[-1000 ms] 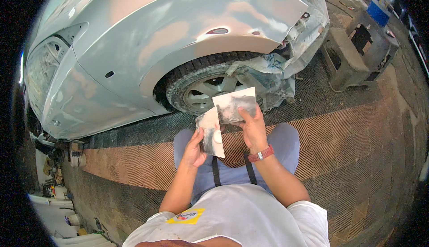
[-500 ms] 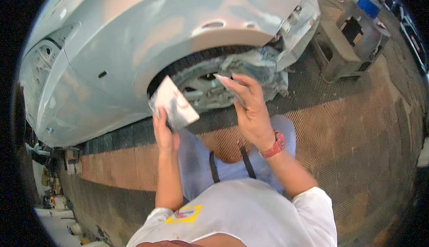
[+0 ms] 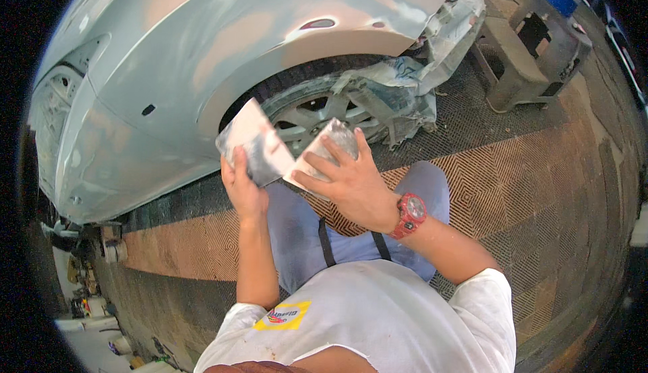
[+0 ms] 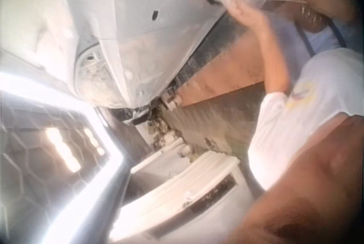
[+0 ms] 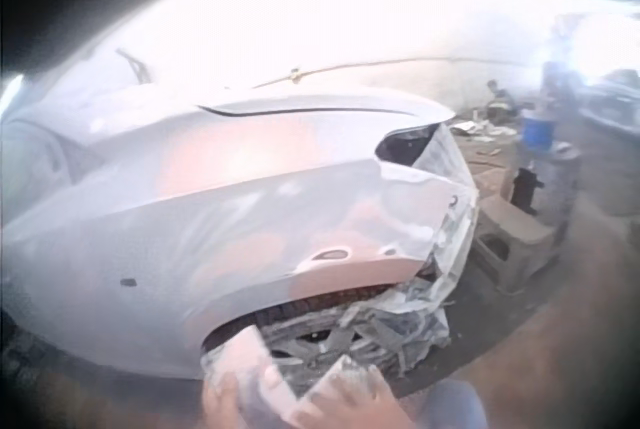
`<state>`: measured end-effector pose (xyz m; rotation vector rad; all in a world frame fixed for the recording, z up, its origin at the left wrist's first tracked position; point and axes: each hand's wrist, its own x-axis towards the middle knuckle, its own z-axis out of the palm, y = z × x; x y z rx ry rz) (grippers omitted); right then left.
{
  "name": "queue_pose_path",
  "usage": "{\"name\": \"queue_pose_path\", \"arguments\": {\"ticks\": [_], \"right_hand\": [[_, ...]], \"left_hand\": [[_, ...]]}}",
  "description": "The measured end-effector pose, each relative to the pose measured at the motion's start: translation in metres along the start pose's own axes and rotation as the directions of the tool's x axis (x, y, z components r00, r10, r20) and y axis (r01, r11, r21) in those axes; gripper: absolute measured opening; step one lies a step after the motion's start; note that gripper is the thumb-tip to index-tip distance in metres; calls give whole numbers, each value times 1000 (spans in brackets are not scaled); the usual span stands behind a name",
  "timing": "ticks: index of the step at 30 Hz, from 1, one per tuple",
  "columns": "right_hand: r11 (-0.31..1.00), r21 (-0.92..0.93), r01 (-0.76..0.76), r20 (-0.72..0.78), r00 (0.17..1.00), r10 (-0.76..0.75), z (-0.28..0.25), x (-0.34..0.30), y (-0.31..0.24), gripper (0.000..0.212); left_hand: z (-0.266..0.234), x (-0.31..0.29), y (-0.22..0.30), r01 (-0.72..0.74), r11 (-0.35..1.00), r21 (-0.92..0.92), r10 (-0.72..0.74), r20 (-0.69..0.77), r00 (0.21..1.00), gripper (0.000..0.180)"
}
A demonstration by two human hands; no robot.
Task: The person prepares a sanding block by applying a substance from a tube, then sands the front bumper area of a light-colored car. The person works on the bumper near the wheel arch, using hand motions to smooth the surface.
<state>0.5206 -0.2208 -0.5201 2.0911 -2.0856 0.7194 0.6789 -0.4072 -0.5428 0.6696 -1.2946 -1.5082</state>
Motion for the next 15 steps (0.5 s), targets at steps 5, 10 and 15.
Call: {"name": "queue_pose_path", "arguments": {"ticks": [5, 10, 15], "right_hand": [[446, 866, -227, -29, 866, 498, -44, -1, 36, 67], [830, 556, -25, -543, 746, 387, -93, 45, 70, 64], [873, -304, -380, -564, 811, 156, -124, 107, 81, 57]], "left_hand": [[-74, 4, -44, 416, 862, -289, -449, -54, 892, 52], [-114, -18, -96, 622, 697, -355, -660, 19, 751, 47], [-121, -19, -119, 665, 628, -405, -654, 189, 733, 46]]}}
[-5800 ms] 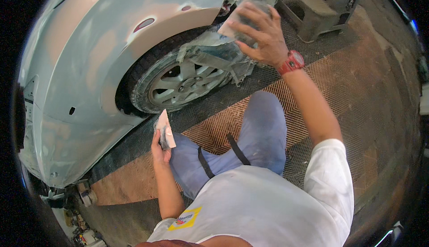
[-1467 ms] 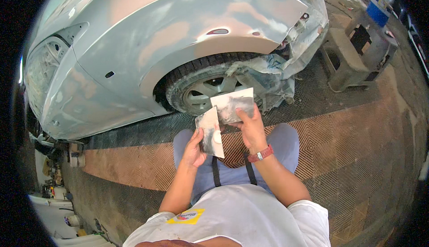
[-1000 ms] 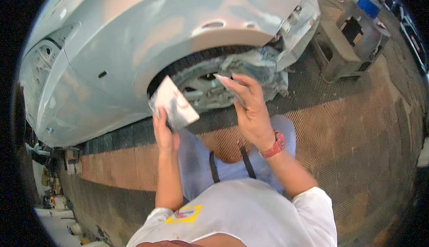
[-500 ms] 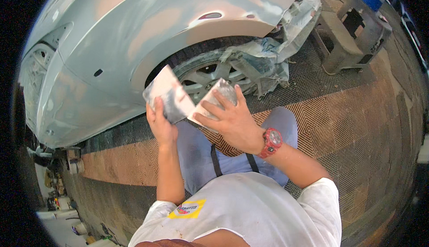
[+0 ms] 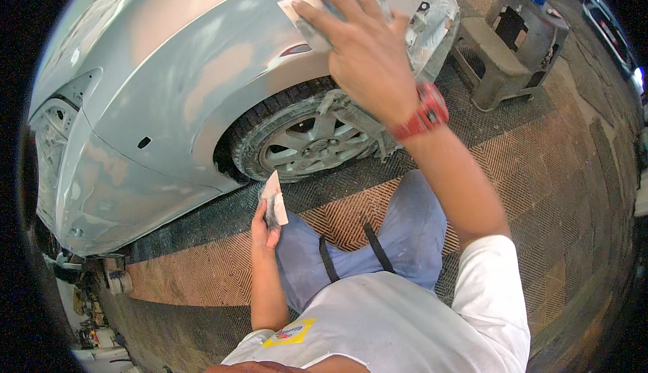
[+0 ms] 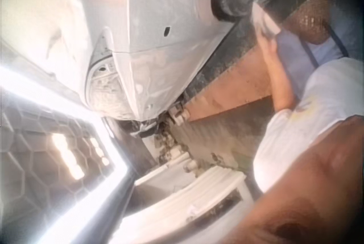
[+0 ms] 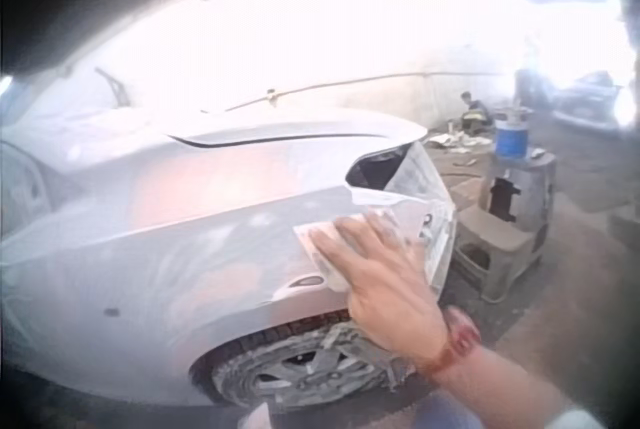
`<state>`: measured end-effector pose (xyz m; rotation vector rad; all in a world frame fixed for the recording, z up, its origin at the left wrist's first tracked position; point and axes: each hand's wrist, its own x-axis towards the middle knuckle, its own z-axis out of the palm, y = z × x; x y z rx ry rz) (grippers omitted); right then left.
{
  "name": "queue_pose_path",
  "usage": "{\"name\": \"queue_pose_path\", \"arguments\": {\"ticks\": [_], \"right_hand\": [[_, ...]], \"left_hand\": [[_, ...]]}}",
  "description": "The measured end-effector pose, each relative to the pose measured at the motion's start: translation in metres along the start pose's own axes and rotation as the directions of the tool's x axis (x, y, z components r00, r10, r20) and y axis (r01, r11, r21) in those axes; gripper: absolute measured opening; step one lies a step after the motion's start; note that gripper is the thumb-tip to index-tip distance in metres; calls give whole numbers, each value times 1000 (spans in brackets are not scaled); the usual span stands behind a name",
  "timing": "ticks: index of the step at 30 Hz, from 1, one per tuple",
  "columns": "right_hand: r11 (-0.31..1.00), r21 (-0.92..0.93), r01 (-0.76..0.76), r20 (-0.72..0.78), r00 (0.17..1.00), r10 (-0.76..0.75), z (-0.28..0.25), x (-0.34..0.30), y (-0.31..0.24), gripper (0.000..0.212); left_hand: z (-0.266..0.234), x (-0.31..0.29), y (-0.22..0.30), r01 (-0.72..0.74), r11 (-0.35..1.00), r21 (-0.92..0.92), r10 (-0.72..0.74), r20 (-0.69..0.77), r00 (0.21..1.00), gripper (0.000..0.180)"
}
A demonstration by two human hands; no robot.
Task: The person prepares a sanding block by applying a substance from a tube, then sands the front bumper area of a light-colored car. The person works on the bumper near the wheel arch, using hand motions to smooth the surface.
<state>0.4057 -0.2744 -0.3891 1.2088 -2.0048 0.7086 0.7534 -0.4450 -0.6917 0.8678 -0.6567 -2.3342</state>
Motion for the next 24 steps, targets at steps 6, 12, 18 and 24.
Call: {"name": "queue_pose_path", "arguments": {"ticks": [6, 12, 18, 24], "right_hand": [[996, 88, 12, -10, 1000, -11, 23, 38, 2, 58], [997, 61, 40, 120, 992, -47, 29, 14, 20, 73], [960, 280, -24, 144, 989, -18, 5, 51, 27, 60], [991, -21, 135, -60, 989, -136, 38, 25, 17, 60]], "left_hand": [[9, -9, 1, -1, 1000, 18, 1, -34, 999, 46], [1, -8, 3, -2, 1000, 0, 2, -47, 999, 46], [3, -5, 4, -2, 998, 70, 4, -25, 1000, 47], [-1, -2, 3, -17, 998, 67, 17, -4, 1000, 49]]}}
